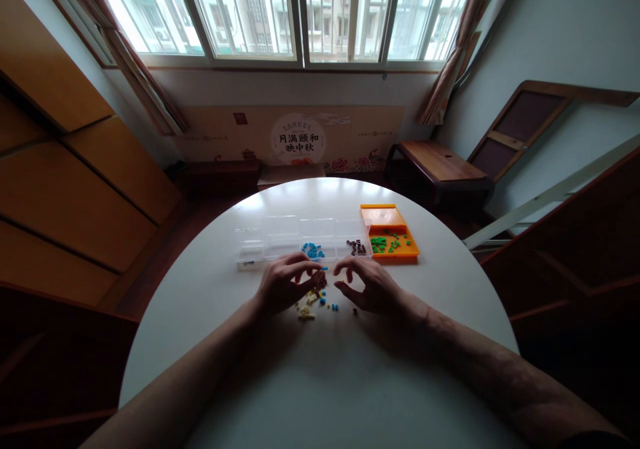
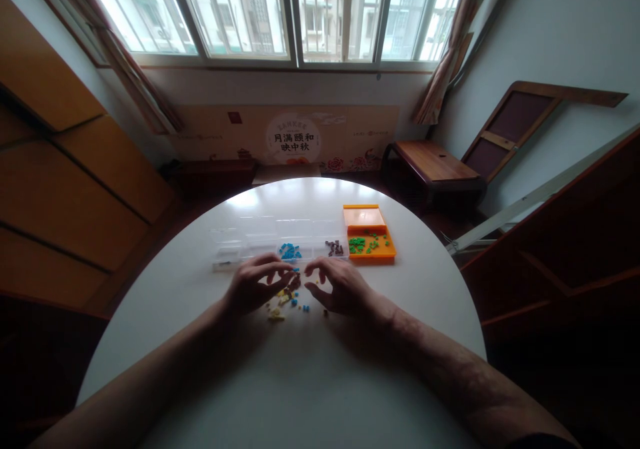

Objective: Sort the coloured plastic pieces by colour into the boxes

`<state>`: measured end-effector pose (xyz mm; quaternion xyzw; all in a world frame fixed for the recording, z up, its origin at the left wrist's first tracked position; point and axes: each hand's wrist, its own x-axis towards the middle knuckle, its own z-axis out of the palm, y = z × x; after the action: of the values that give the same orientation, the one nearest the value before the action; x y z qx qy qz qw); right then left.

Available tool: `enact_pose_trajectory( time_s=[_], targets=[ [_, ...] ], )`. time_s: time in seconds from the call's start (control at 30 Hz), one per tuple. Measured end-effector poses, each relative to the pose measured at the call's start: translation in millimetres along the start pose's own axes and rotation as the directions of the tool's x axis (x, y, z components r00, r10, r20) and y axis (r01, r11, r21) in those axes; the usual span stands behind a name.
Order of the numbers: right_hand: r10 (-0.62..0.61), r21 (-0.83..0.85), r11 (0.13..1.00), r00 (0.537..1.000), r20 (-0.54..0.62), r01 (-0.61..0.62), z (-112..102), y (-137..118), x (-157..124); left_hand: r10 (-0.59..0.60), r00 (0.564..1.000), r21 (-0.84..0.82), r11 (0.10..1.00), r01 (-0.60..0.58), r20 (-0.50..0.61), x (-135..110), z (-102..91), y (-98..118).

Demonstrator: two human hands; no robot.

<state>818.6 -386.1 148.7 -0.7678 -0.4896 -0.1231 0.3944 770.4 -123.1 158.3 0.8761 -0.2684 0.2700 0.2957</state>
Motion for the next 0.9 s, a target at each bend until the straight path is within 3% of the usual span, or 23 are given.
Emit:
enact_pose_trajectory(
  time_s=[0.13,0.27,0.5,0.9],
  targets=[
    [-0.119,0.049,0.992,0.987,0.108,0.114,-2.9,-5.2,4.2,-0.134,0.980,0.214,0.963,0.165,-0.150,0.7,-6.9,-9.3],
    [-0.203,0.043,0.979,0.957,0.206,0.199,0.5,-1.7,5.3,-0.206,0.967,0.281,0.929,0.241,-0.147,0.0,-7.4,-18.0],
    [-0.225,-0.062,0.967,0.939,0.260,0.248,4.5,8.5,3.1,-0.200,0.970,0.275,0.933,0.232,-0.140,-0.8,-5.2,-15.6],
    [-0.146,-0.038,0.987,0.963,0.225,0.158,3.3,8.3,2.4,-0.158,0.985,0.256,0.952,0.169,-0.062,0.1,-7.5,-9.8]
  ],
)
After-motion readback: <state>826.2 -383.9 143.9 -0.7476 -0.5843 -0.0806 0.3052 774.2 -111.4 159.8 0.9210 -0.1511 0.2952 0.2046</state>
